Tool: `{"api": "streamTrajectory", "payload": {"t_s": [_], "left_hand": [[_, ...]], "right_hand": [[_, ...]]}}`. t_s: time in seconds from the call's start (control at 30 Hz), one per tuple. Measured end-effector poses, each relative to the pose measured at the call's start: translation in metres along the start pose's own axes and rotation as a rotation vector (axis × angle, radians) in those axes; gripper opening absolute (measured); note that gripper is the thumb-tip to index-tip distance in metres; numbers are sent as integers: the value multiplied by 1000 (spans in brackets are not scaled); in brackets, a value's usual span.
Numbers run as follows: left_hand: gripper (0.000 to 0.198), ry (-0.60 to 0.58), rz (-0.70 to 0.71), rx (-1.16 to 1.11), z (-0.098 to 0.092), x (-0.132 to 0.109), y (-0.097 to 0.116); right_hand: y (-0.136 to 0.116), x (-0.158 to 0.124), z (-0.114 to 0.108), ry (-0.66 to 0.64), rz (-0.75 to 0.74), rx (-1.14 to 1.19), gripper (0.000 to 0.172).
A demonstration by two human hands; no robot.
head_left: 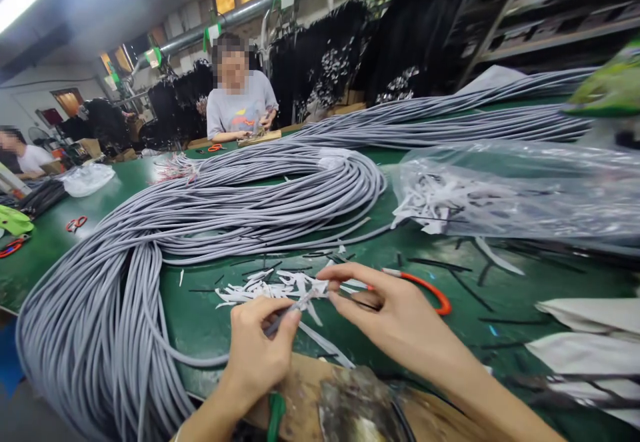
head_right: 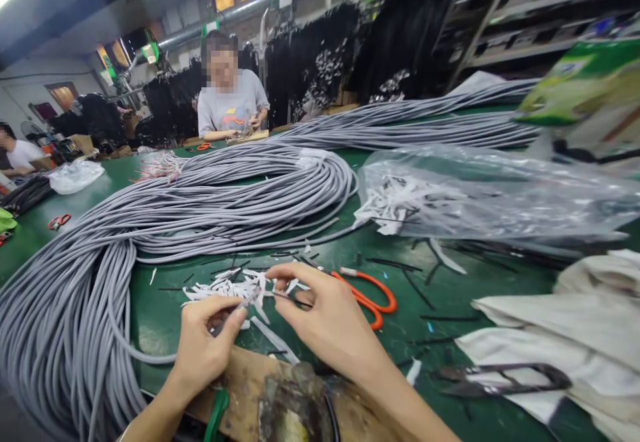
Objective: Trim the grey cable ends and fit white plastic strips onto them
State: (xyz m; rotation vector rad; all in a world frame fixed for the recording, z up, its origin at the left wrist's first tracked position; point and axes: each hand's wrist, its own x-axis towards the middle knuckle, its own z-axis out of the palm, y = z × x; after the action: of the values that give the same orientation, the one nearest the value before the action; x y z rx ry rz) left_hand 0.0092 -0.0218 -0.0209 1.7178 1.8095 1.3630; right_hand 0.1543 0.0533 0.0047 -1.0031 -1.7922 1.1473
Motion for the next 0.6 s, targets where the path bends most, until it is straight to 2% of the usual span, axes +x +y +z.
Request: {"api": "streamTrajectory", "payload": {"t_s": [0.07, 0.13, 0.27, 0.6], "left_hand": [[17, -8, 22, 6, -1, 0, 1], [17, -34, 63, 13, -2, 0, 3], [17, -46, 106, 6, -3, -1, 4], [17, -76, 86, 13, -2, -3, 2]], "right_hand": [[-1, -1, 2, -125, 47, 46, 26], [-1, -2, 5, -177, 73, 61, 27], [2, -5, 12, -95, 45, 52, 30], [4, -5, 14, -52, 25, 51, 27]]}}
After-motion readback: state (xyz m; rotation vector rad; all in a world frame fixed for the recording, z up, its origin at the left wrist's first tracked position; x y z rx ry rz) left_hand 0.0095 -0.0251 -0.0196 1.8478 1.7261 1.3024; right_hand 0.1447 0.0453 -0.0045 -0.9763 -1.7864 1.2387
